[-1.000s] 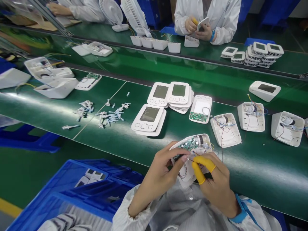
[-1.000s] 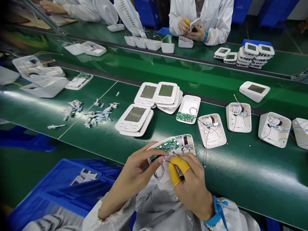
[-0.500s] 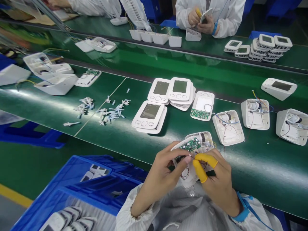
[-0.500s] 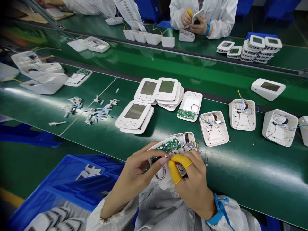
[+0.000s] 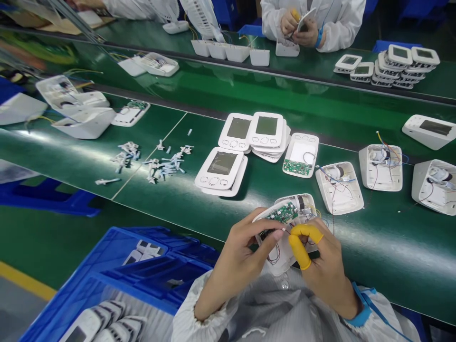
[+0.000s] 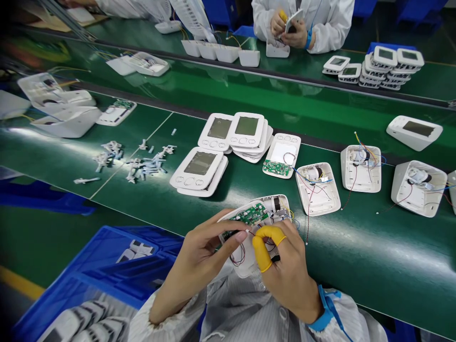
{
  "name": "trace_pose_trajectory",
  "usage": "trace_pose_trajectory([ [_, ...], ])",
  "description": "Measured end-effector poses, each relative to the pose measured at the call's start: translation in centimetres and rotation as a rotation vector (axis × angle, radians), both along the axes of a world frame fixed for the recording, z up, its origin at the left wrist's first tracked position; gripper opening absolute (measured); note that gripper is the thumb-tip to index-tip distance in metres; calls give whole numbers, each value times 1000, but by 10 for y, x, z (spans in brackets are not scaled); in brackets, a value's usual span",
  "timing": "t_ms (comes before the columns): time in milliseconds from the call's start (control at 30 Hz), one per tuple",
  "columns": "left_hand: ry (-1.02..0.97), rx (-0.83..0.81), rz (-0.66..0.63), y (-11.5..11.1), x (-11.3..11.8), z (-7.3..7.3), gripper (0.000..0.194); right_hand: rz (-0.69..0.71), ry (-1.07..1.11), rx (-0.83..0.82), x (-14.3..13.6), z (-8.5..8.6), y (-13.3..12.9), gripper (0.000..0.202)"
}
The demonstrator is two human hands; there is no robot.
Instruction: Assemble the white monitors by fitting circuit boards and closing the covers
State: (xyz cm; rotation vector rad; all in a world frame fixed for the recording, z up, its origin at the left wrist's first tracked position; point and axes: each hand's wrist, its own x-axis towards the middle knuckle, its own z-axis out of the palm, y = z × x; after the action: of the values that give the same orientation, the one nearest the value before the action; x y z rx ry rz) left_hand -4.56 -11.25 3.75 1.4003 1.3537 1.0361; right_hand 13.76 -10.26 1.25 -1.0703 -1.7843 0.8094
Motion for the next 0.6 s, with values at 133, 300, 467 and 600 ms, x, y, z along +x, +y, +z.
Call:
trace_pose_trajectory([
  [133, -11, -2, 2, 1, 1, 2, 14, 4, -8, 7, 1, 1, 1, 10],
  [300, -40, -1, 39, 1, 5, 3, 14, -20, -70, 119, -3, -1, 0, 11],
  [467, -65, -2, 69, -3, 11, -3, 17, -119, -126, 306, -9, -9, -3, 20],
  [600, -59, -5, 99, -6, 15, -8, 15, -102, -149, 287, -8, -11, -2, 18],
])
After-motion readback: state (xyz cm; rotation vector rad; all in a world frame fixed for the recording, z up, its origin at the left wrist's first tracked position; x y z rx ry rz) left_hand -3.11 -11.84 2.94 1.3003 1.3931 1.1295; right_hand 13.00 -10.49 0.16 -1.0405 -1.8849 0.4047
